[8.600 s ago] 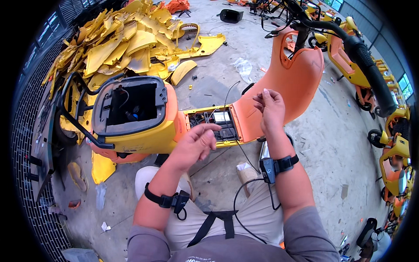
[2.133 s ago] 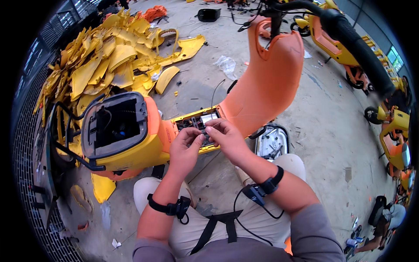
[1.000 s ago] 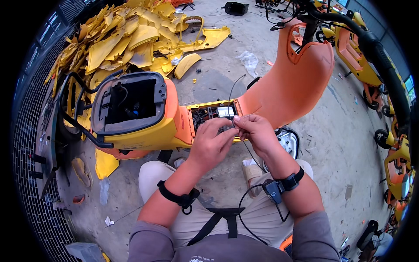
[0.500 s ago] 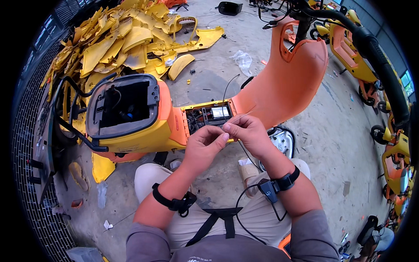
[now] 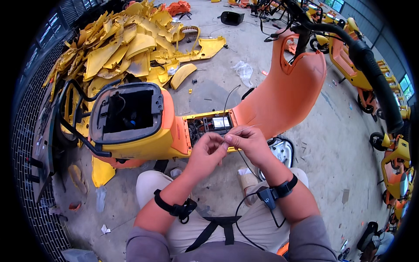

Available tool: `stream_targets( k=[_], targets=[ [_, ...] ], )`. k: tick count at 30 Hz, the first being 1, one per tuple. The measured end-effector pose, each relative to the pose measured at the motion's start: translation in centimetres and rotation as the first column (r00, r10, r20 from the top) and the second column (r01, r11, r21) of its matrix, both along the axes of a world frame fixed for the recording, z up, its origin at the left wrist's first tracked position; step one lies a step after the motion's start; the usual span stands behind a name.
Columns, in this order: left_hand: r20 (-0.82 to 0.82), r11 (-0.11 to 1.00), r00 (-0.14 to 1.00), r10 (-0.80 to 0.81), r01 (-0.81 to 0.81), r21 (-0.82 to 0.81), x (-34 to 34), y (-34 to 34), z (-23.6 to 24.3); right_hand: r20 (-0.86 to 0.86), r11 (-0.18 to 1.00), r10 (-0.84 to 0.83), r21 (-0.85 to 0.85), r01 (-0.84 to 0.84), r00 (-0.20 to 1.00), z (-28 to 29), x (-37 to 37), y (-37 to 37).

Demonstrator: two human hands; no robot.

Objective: The person works on the wiring of an electric scooter, holding, twisting, and connecting thin wires inside the frame compartment by hand.

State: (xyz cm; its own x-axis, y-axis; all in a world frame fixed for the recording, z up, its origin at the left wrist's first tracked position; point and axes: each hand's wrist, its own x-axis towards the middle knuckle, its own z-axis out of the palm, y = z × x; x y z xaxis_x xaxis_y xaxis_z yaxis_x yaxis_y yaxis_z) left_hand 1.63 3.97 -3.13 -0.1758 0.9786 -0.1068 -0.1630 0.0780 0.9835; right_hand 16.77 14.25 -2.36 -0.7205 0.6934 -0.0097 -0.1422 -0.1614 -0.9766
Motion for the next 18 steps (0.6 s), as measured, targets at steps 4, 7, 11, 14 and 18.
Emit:
stream_targets(
  k=[4,7,11,14,18],
  targets=[
    [0.038,0.994,0.998,-0.044,0.04,0.1,0.1,-0.4,0.1,0.002,1.0,-0.013,0.015,0.013,1.0,0.2,0.0,-0.1],
    [0.181,0.997,0.982,-0.051,0.038,0.073,-0.6,-0.4,0.8,-0.025,0.995,-0.002,0.095,0.004,1.0,0.0,-0.1,0.1],
    [0.205,0.999,0.979,-0.002,0.012,-0.048,-0.5,-0.1,0.6,-0.045,0.992,0.06,0.114,-0.055,0.997,0.2,-0.1,-0.2],
    [0.21,0.993,0.978,0.003,0.022,-0.117,-0.7,-0.3,0.6,-0.049,0.994,0.065,0.088,-0.061,0.997,-0.2,-0.2,-0.3],
    [0.177,0.996,0.984,-0.019,0.034,-0.082,-1.0,-0.3,0.4,0.012,0.992,0.108,0.071,-0.108,0.994,-0.3,0.2,0.2]
  ],
)
